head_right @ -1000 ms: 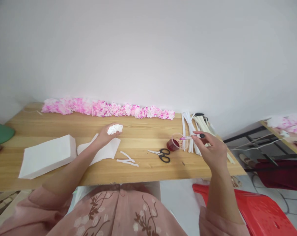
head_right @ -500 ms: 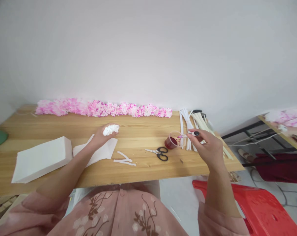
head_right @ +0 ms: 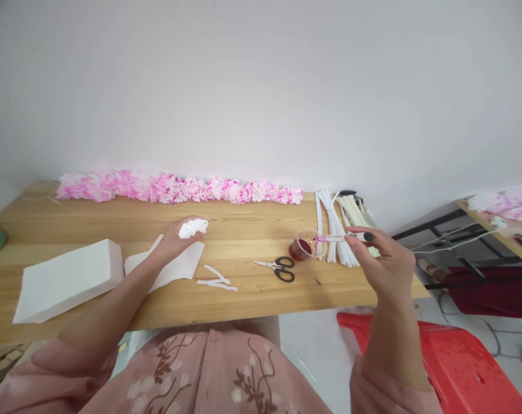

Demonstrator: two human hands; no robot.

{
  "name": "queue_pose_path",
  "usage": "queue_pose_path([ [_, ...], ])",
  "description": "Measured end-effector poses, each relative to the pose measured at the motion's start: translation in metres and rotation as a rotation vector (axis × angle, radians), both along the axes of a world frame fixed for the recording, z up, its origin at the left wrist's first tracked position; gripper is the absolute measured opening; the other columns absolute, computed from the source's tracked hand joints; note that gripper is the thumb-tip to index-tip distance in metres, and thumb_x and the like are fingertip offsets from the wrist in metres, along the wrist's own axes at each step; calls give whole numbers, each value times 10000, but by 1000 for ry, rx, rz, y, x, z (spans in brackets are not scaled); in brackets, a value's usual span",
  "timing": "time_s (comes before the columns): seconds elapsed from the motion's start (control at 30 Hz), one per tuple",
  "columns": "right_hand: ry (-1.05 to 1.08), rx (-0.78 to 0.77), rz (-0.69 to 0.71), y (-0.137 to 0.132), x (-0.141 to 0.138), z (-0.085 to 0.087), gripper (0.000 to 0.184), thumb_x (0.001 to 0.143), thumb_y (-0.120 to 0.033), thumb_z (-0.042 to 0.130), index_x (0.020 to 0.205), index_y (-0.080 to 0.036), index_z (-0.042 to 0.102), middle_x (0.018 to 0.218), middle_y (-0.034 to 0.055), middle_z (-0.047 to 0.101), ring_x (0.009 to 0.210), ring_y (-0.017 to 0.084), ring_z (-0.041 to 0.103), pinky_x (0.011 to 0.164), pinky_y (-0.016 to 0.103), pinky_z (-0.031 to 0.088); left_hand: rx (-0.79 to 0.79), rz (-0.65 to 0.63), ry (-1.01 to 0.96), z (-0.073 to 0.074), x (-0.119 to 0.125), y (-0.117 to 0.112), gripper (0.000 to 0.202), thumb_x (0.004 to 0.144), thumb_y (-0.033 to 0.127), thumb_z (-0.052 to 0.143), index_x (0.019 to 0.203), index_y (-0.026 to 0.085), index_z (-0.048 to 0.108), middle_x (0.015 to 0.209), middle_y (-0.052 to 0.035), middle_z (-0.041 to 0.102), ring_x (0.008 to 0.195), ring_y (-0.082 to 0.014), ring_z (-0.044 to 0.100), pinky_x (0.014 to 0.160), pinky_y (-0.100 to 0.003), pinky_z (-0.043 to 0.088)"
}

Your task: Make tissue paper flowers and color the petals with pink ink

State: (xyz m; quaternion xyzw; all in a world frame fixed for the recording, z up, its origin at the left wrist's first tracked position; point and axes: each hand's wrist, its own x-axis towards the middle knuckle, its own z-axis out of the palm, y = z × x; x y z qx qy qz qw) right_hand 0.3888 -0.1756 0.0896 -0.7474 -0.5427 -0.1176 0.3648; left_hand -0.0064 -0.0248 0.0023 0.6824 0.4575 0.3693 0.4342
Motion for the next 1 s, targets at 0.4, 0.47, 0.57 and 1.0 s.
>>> queue_pose_path([
  [0.4, -88, -100, 198, 13, -16, 4, 261, 825, -435, 641, 925, -207, 723, 831, 33, 729, 605, 125, 615, 601, 242, 451, -35, 43, 1, 9, 1, -5, 423, 694, 414, 675, 1047, 184, 646, 1085, -92, 721, 1022, -275, 665, 914, -373, 522],
  [0.47, -88, -72, 197, 13, -15, 3, 264, 827, -452, 636, 915, -218, 722, 808, 30, 724, 592, 133, 611, 583, 252, 454, -30, 29, 11, 10, 1, -5, 422, 707, 425, 667, 1050, 179, 648, 1110, -93, 715, 1039, -272, 661, 936, -377, 514],
  [0.57, -81, -62, 187, 12, -13, 2, 261, 821, -448, 647, 911, -217, 727, 737, 26, 707, 560, 139, 603, 554, 262, 450, -44, 25, 26, 10, 1, -6, 437, 719, 443, 657, 1063, 172, 651, 1099, -97, 718, 1015, -269, 671, 921, -383, 523],
  [1.0, -97, -99, 211, 8, -10, 1, 206, 843, -408, 638, 930, -237, 715, 823, 28, 719, 607, 148, 626, 589, 275, 462, -29, 31, 59, 8, 0, -5, 461, 720, 449, 654, 1083, 166, 652, 1115, -117, 718, 1057, -279, 662, 956, -400, 512],
])
